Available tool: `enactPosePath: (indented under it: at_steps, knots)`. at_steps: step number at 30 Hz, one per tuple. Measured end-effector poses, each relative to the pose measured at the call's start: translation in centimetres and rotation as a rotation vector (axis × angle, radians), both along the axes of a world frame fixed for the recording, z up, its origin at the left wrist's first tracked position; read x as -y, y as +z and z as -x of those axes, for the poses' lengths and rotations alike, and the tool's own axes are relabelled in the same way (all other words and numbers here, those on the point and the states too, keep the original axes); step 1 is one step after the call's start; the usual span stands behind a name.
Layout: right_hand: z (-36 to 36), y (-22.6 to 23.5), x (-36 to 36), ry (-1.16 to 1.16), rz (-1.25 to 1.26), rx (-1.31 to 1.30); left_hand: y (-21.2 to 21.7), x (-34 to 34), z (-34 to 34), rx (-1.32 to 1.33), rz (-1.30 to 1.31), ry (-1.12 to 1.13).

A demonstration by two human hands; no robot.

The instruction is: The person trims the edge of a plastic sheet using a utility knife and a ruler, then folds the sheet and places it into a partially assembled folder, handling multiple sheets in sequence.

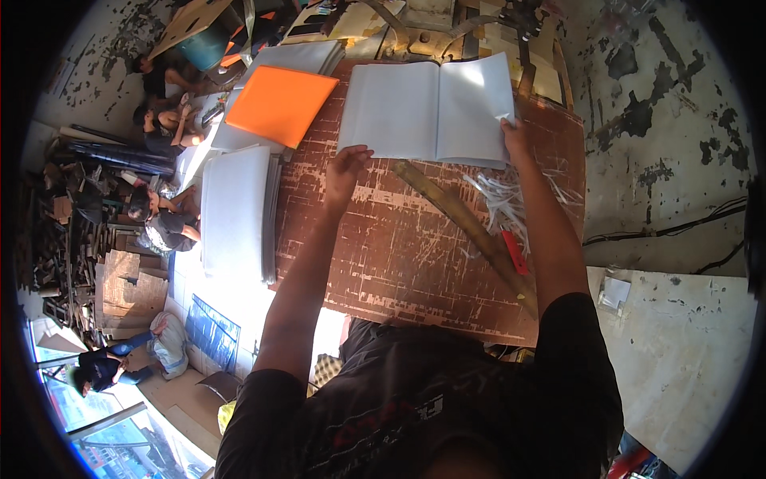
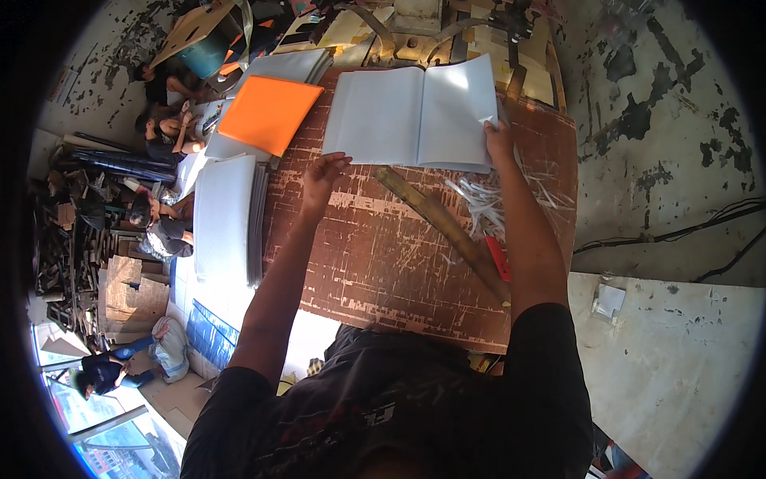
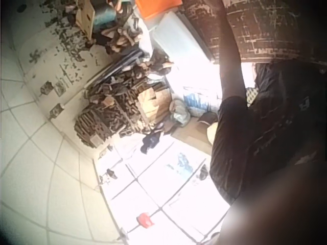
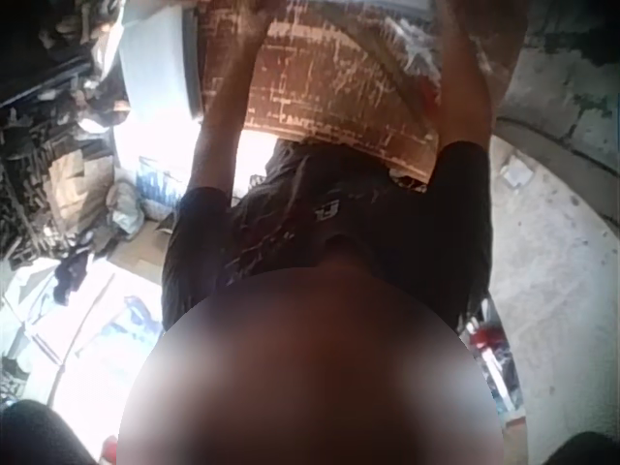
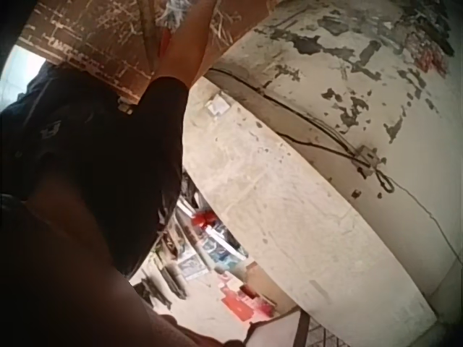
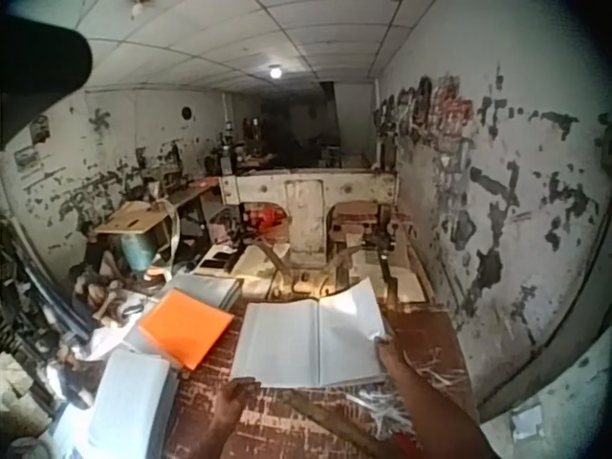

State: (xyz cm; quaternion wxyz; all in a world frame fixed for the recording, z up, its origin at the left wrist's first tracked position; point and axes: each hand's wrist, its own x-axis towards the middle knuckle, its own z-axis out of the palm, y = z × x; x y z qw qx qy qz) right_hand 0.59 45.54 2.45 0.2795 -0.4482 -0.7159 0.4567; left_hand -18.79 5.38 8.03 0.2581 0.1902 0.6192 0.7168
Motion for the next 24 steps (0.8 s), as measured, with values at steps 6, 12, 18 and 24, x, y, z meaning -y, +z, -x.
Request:
enactPosePath:
  at_steps: [6, 12, 18, 24]
  knots:
    - [-1.8, -1.8, -2.0, -0.034, -0.004, 0.017, -4.0, -6.4, -5.6, -0.717, 0.352, -0.321]
    - [1.9, 2.6, 5.2, 0.049, 0.022, 0.212, -4.0, -8.6, -4.7, -1.152, 0.735, -0.38]
    - [-0.5, 0.8, 0.1, 0.012, -0.293, 0.316, -3.3, -11.8, -4.7, -1.17, 0.847, -0.583]
    - [0.0, 0.7, 1.1, -0.047, -0.324, 0.274, -4.1, -10.9, -4.2, -1.205, 0.981, -0.583]
